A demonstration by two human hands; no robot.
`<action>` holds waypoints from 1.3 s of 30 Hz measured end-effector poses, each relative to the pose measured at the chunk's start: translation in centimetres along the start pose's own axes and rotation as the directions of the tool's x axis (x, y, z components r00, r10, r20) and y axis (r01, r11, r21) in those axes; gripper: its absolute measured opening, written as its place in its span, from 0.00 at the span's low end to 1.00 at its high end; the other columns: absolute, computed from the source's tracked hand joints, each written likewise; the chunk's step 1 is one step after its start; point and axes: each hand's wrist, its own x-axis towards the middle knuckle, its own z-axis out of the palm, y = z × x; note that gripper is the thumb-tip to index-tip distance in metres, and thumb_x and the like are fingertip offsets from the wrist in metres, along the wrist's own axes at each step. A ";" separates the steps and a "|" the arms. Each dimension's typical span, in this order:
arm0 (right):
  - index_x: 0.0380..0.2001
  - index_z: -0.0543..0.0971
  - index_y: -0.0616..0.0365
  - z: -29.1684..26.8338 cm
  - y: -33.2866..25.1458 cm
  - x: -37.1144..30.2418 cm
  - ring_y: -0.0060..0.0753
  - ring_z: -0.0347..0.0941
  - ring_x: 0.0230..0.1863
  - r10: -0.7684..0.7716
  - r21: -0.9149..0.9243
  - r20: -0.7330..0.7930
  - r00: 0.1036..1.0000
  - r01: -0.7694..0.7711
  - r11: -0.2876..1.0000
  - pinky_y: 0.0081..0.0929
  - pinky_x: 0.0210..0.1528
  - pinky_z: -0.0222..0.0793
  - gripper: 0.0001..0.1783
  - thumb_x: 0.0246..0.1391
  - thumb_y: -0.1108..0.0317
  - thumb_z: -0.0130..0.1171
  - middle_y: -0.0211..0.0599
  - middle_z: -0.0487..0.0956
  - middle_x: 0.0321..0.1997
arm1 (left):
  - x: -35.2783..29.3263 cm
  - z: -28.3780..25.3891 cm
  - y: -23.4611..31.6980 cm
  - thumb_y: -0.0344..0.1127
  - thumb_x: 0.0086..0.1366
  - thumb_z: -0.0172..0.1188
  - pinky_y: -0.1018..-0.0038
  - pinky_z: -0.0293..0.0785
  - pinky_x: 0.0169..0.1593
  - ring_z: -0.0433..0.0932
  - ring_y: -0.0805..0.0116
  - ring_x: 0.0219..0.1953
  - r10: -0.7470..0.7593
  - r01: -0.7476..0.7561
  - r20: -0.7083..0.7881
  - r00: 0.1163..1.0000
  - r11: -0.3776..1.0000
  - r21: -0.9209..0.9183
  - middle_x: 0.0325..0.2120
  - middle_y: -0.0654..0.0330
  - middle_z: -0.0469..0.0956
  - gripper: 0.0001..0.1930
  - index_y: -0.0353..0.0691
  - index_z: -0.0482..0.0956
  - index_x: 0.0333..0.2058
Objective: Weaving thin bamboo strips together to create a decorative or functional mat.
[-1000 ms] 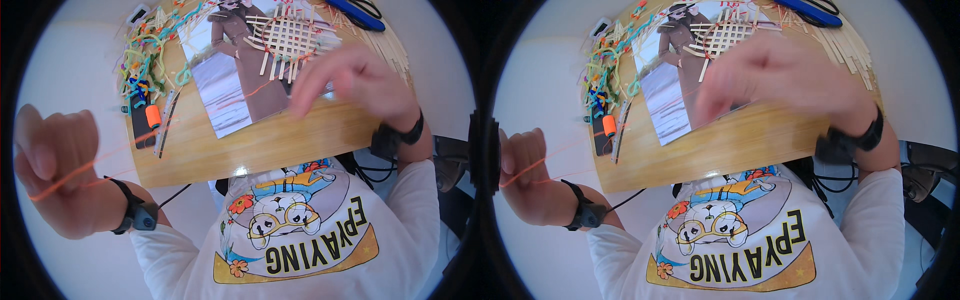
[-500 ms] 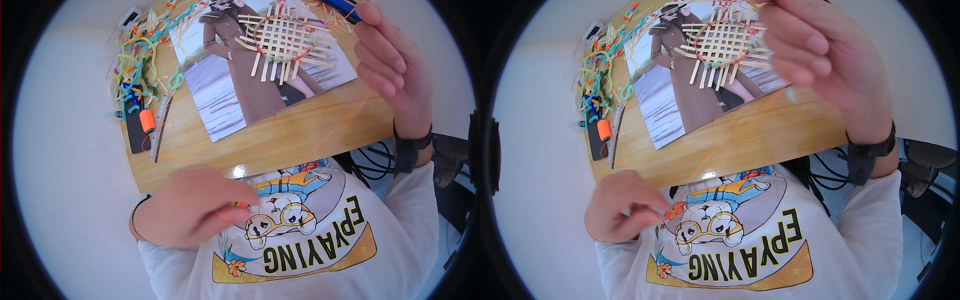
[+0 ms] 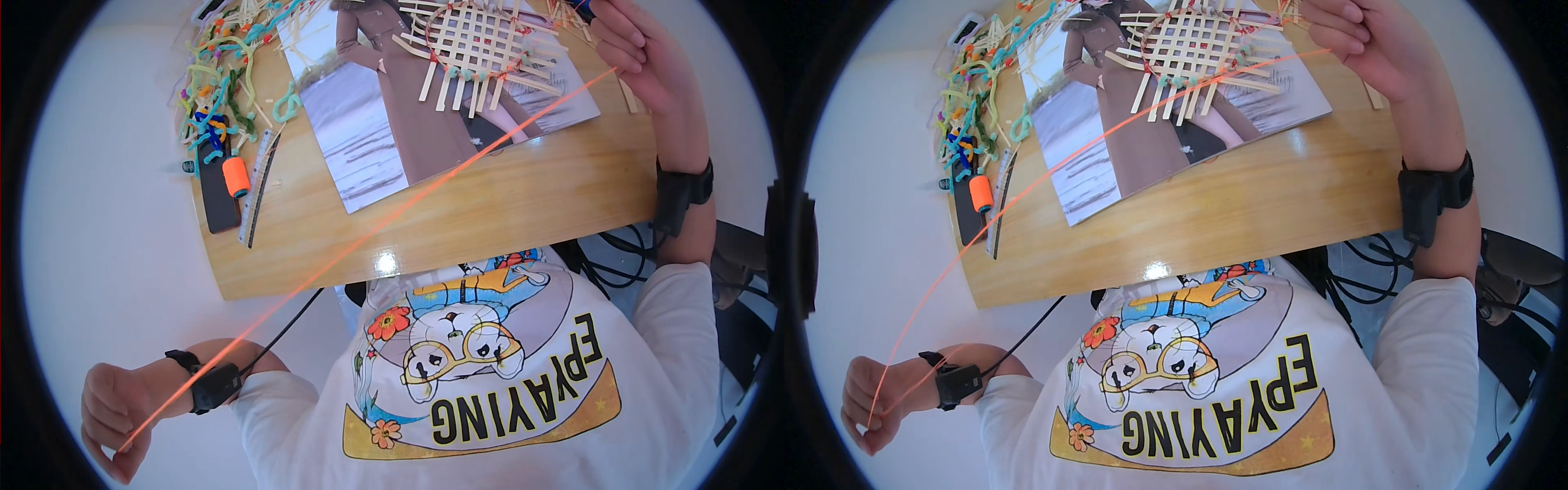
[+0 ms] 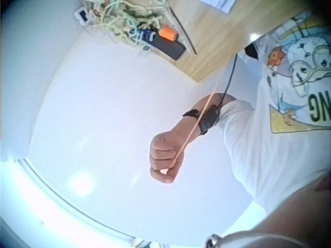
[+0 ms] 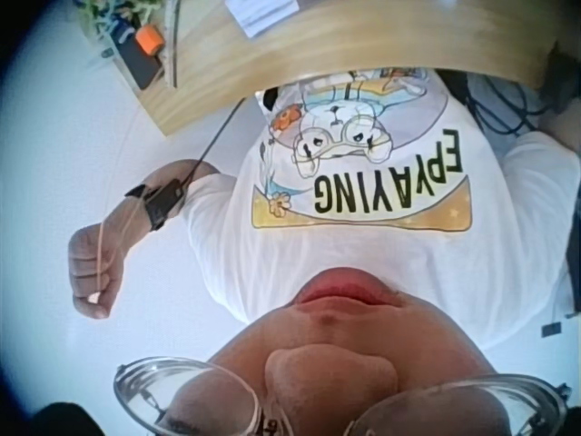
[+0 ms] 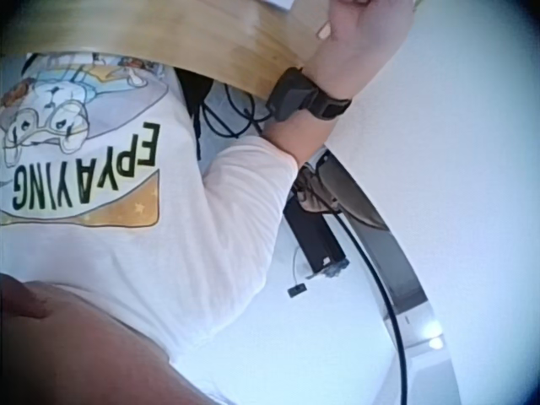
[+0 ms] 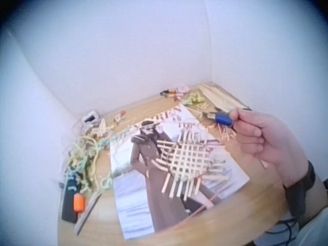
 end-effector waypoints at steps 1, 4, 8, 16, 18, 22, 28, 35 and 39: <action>0.46 0.75 0.55 -0.1 0.0 0.0 0.14 0.54 0.17 0.006 0.004 -0.014 1.000 -0.006 1.000 0.15 0.17 0.52 0.13 0.76 0.61 0.42 0.18 0.63 0.18 | 0.3 0.3 -0.4 0.44 0.58 0.72 0.79 0.52 0.26 0.67 0.86 0.17 0.025 -0.025 -0.015 1.000 1.000 -0.019 0.17 0.79 0.75 0.04 0.58 0.86 0.26; 0.46 0.75 0.56 -0.6 0.0 0.2 0.14 0.54 0.16 0.014 -0.028 -0.028 1.000 -0.015 0.999 0.15 0.17 0.52 0.14 0.77 0.61 0.41 0.18 0.63 0.18 | 0.4 1.7 -3.7 0.41 0.54 0.73 0.78 0.55 0.26 0.71 0.81 0.20 0.010 0.017 0.255 0.967 0.994 -0.104 0.21 0.75 0.78 0.04 0.55 0.87 0.29; 0.45 0.74 0.56 -1.0 -0.5 -0.1 0.14 0.52 0.15 -0.008 -0.040 0.015 1.000 0.008 0.999 0.15 0.17 0.51 0.14 0.77 0.60 0.42 0.18 0.63 0.18 | 1.1 4.2 -8.4 0.25 0.55 0.67 0.69 0.76 0.36 0.82 0.58 0.34 -0.770 0.272 0.612 0.177 0.636 0.722 0.36 0.60 0.83 0.10 0.42 0.85 0.38; 0.43 0.76 0.59 0.3 -0.6 -1.2 0.15 0.49 0.15 0.011 -0.129 0.259 0.966 0.023 0.991 0.18 0.17 0.48 0.16 0.77 0.60 0.42 0.19 0.59 0.17 | 4.6 8.0 -16.2 0.23 0.66 0.60 0.77 0.67 0.35 0.77 0.71 0.35 -0.638 0.238 -0.149 0.755 0.054 0.970 0.42 0.59 0.83 0.08 0.36 0.83 0.43; 0.42 0.76 0.60 0.6 -0.2 -1.2 0.15 0.49 0.15 0.012 -0.135 0.289 0.957 0.028 0.990 0.19 0.17 0.47 0.17 0.77 0.60 0.42 0.19 0.59 0.17 | 5.2 8.8 -18.3 0.25 0.65 0.62 0.77 0.68 0.36 0.77 0.71 0.35 -0.648 0.259 -0.117 0.753 0.128 0.957 0.39 0.61 0.84 0.09 0.37 0.84 0.44; 0.39 0.78 0.61 0.9 -0.1 -1.2 0.15 0.54 0.16 0.066 -0.115 0.253 0.965 -0.038 0.993 0.19 0.18 0.51 0.15 0.75 0.62 0.48 0.21 0.64 0.18 | 5.8 11.6 -25.4 0.30 0.62 0.68 0.69 0.74 0.40 0.80 0.64 0.37 -0.578 0.094 0.174 0.797 0.405 0.910 0.36 0.60 0.85 0.13 0.41 0.85 0.46; 0.48 0.76 0.63 1.0 -0.3 -1.2 0.10 0.51 0.15 0.097 -0.336 0.484 0.870 0.083 0.938 0.15 0.20 0.57 0.22 0.77 0.53 0.43 0.17 0.58 0.18 | 3.6 13.6 -35.6 0.36 0.60 0.69 0.59 0.75 0.44 0.80 0.51 0.39 -0.447 -0.147 0.363 0.818 0.448 0.882 0.32 0.53 0.83 0.09 0.38 0.86 0.36; 0.43 0.81 0.63 1.8 -0.2 -1.8 0.08 0.47 0.16 0.076 -0.394 0.544 0.836 0.174 0.903 0.15 0.18 0.43 0.20 0.75 0.55 0.49 0.15 0.59 0.17 | 3.5 13.5 -36.6 0.35 0.60 0.69 0.60 0.75 0.43 0.80 0.52 0.37 -0.572 -0.069 0.331 0.751 0.431 0.900 0.32 0.54 0.82 0.08 0.36 0.84 0.33; 0.42 0.81 0.63 2.0 -0.9 -2.9 0.09 0.48 0.16 0.093 -0.434 0.532 0.842 0.176 0.884 0.16 0.19 0.44 0.21 0.74 0.55 0.51 0.16 0.60 0.18 | 4.2 13.1 -35.5 0.34 0.59 0.67 0.61 0.76 0.39 0.81 0.55 0.34 -0.472 0.008 0.222 0.854 0.437 0.899 0.30 0.54 0.82 0.07 0.37 0.84 0.29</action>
